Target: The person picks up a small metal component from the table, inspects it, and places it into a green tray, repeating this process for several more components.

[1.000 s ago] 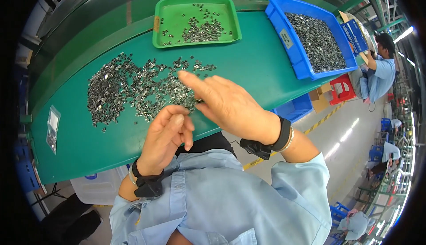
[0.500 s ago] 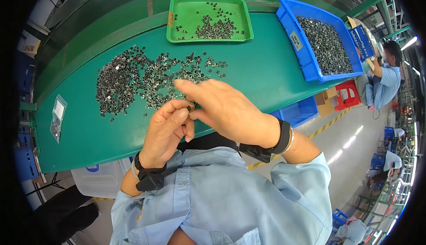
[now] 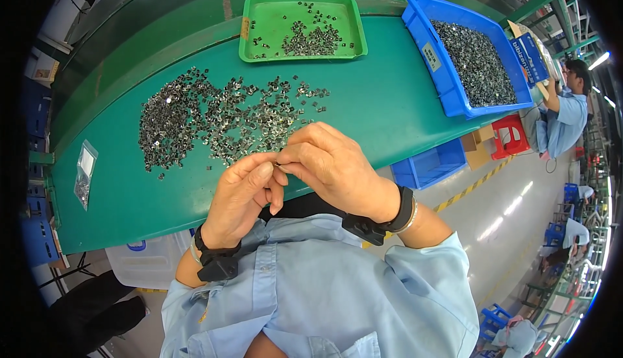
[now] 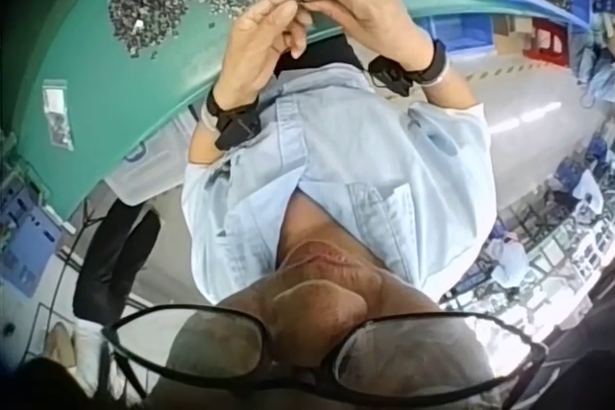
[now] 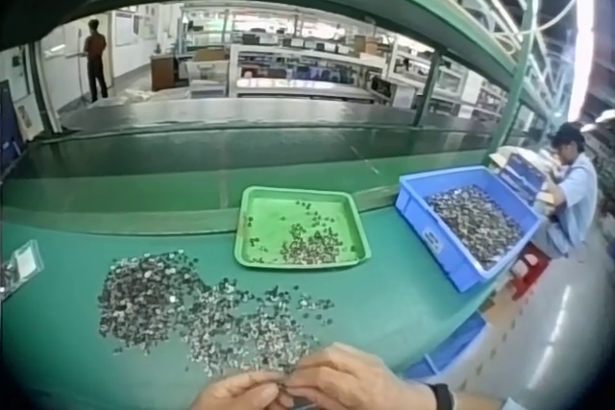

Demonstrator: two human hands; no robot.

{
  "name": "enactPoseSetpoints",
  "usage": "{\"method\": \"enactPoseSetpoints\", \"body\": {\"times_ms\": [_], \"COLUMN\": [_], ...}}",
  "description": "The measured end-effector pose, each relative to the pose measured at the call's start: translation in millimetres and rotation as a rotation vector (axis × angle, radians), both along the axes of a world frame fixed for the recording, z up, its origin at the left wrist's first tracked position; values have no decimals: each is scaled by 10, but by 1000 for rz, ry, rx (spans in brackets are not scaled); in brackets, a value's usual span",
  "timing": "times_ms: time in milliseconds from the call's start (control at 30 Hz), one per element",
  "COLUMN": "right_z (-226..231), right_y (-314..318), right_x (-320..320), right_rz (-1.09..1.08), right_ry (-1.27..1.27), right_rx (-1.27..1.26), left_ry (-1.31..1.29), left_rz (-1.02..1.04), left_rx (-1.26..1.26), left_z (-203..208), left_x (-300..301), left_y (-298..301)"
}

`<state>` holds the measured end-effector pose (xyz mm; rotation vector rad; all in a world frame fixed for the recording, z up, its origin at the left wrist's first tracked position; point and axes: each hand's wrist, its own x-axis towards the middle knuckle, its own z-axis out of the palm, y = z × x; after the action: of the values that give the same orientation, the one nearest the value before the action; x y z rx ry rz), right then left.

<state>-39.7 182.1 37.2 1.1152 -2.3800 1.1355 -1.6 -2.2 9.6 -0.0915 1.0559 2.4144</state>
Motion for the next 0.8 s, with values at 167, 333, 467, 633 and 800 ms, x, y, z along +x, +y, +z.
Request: {"method": "enactPoseSetpoints", "body": {"times_ms": [167, 333, 467, 633, 800], "right_z": [-3, -68, -135, -133, -131], "right_y": [3, -8, -26, -54, -79], "right_x": [13, 6, 29, 64, 75], "right_rz": [16, 26, 7, -19, -26], "right_ry": [18, -35, -67, -149, -177], "right_rx": [-5, -51, -125, -156, -175], "left_ry": [27, 64, 45, 36, 56], "left_rz": [-16, -21, -18, -14, -23], "left_rx": [-51, -29, 26, 71, 83], "left_z": [3, -53, -57, -40, -73], "left_x": [-13, -20, -14, -5, -14], "left_y": [6, 2, 3, -9, -20]}}
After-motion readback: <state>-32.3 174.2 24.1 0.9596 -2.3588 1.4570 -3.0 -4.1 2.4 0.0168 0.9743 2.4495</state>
